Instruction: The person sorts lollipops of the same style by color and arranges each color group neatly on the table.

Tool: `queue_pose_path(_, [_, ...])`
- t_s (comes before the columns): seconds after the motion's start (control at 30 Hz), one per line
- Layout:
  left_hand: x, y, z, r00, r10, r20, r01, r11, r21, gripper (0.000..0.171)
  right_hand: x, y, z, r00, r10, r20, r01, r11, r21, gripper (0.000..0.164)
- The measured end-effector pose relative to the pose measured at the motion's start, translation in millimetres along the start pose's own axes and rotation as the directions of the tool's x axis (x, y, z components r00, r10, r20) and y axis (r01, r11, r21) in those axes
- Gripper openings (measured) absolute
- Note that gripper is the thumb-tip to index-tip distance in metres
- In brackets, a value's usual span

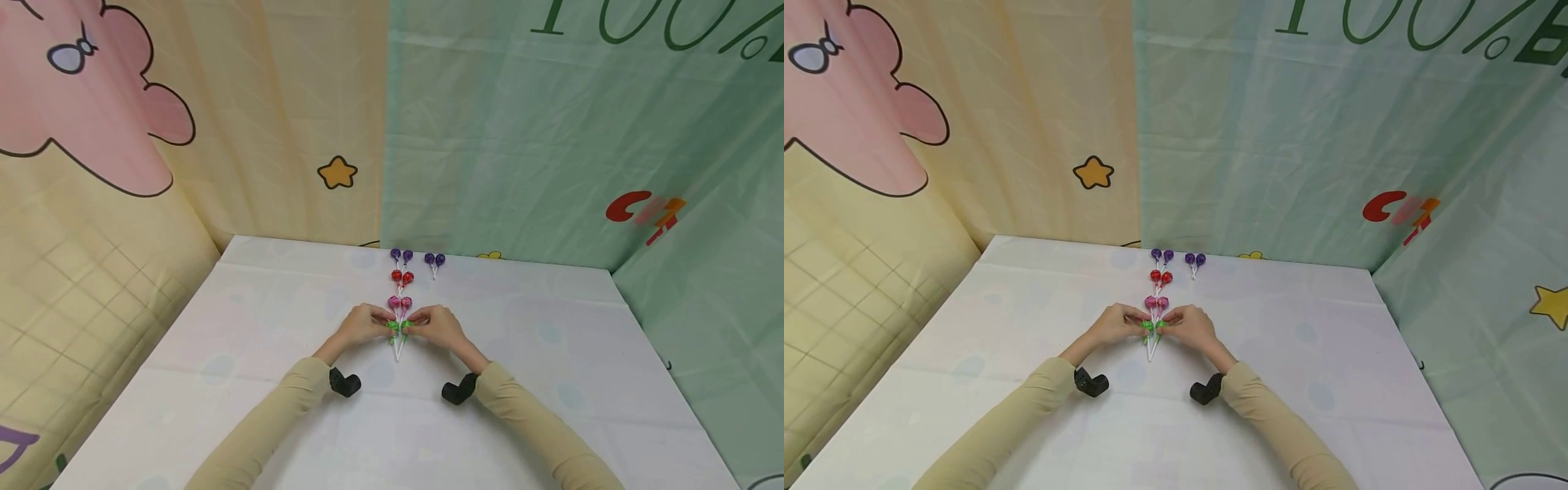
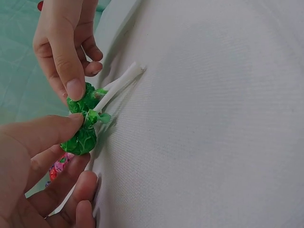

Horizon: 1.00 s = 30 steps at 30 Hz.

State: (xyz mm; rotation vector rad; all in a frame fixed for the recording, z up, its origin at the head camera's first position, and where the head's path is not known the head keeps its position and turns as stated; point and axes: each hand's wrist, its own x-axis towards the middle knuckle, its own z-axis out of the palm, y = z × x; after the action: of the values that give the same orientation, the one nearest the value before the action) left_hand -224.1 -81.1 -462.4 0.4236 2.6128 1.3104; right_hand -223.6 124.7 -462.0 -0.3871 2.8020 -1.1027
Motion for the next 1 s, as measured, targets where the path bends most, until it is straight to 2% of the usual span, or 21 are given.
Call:
queue_pose_path(0.37, [-1.7,-4.3,1.6,1.000,0.005,-0.019,-0.004,1.000,0.012,0.031,0.4,1.8,3.9,0.999,0.037,0.012,-0.036,0.999,-0.013,0.023])
queue_pose_path(0.63, [-3.5,-6.9,-0.2,0.999,0.034,-0.027,-0.034,0.999,0.008,0.031,1.0,2.8,4.2,0.999,0.026,0.046,-0.026,1.000,-0.012,0.023])
queue_pose_path(1.0, [-5.0,-6.5,-5.9,0.999,0.043,0.003,-0.043,0.999,-0.001,0.030,0.2,4.4,-5.8,0.998,0.005,0.066,-0.005,1.000,-0.004,0.027])
